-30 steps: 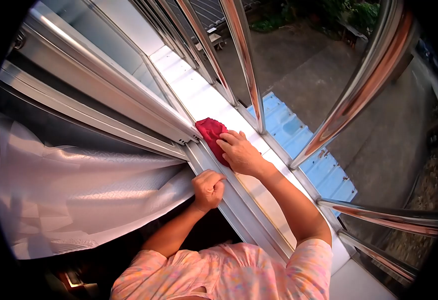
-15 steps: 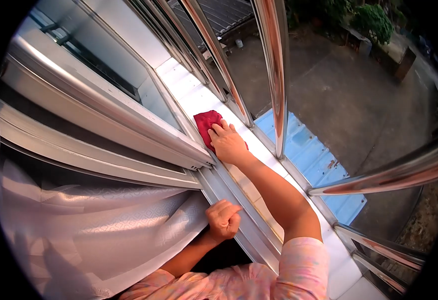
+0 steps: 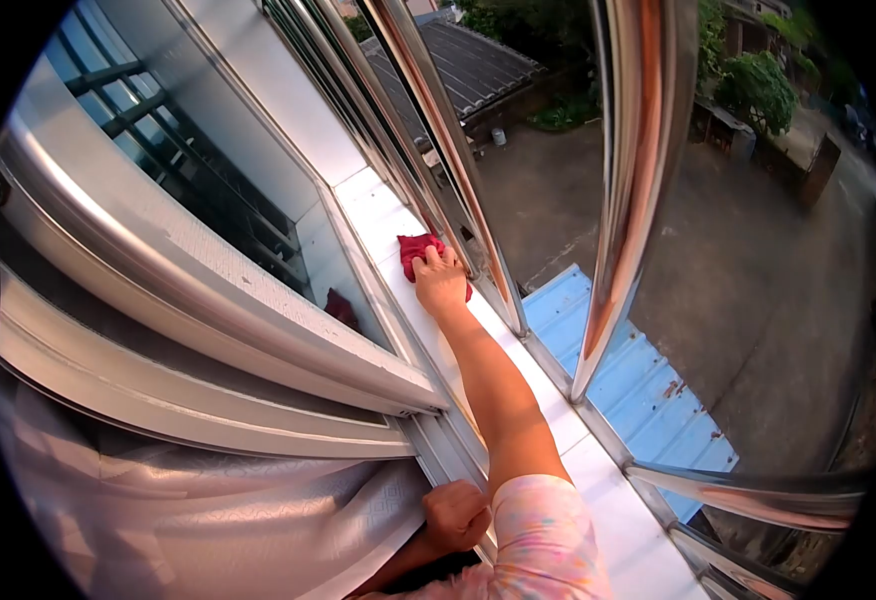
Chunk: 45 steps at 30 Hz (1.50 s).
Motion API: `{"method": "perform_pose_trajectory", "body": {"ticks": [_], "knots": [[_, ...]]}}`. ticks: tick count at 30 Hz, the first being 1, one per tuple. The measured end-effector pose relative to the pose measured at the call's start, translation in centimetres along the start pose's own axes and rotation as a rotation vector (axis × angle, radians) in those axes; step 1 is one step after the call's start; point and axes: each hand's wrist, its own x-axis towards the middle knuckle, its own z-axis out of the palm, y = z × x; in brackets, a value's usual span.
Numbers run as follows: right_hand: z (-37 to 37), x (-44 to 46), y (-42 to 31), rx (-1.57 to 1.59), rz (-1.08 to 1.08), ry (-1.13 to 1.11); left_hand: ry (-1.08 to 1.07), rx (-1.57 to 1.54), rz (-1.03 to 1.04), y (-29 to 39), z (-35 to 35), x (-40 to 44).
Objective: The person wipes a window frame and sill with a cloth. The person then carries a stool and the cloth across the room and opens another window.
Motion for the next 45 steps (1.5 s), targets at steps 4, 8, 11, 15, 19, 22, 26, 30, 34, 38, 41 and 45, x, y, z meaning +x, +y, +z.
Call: {"method": "perform_pose_trajectory", "body": {"ticks": [4, 8, 11, 15, 19, 22, 26, 30, 34, 38, 41, 45], "knots": [[2.0, 2.1, -1.0, -0.225, 0.3, -0.012, -0.025, 0.039, 0.018, 0.1, -0.4, 0.0], [0.6, 3.4, -1.5, -0.431, 0.438, -0.137, 0.043, -0.007, 0.039, -0.2, 0.1, 0.0], [0.6, 3.3, -1.2, -0.354, 0.433, -0.044, 0.038, 0.026, 0.054, -0.2, -0.2, -0.4], [-1.3, 0.8, -0.1, -0.477, -0.081, -0.366, -0.018, 0.029, 0.062, -0.4, 0.0, 0.2], [-1.3, -5.5, 1.1, -0.092, -0.147, 0.044, -0.015, 0.042, 0.06, -0.2, -0.1, 0.1], [-2.7, -10.6, 1.6, -0.091, -0.117, 0.069, -0.013, 0.077, 0.07, -0.1, -0.2, 0.2], [-7.3, -18.1, 1.0, -0.038, 0.007, -0.001, 0.019, 0.058, 0.081, -0.1, 0.0, 0.1], [-11.6, -24.6, 0.2, -0.007, 0.008, -0.051, 0.031, 0.045, 0.086, -0.1, 0.0, 0.1], [-11.8, -24.7, 0.2, -0.087, -0.048, -0.041, 0.04, 0.01, 0.089, 0.0, 0.0, 0.3], [-9.5, -18.2, 0.2, -0.263, -0.047, -0.115, 0.028, 0.04, 0.105, -0.3, 0.0, 0.2], [-6.0, -13.6, 0.7, -0.268, -0.062, 0.037, 0.021, 0.043, 0.088, -0.4, 0.1, 0.0], [-3.1, -9.0, 1.8, -0.255, 0.047, 0.069, 0.019, 0.031, 0.077, -0.6, 0.3, -0.2]]}}
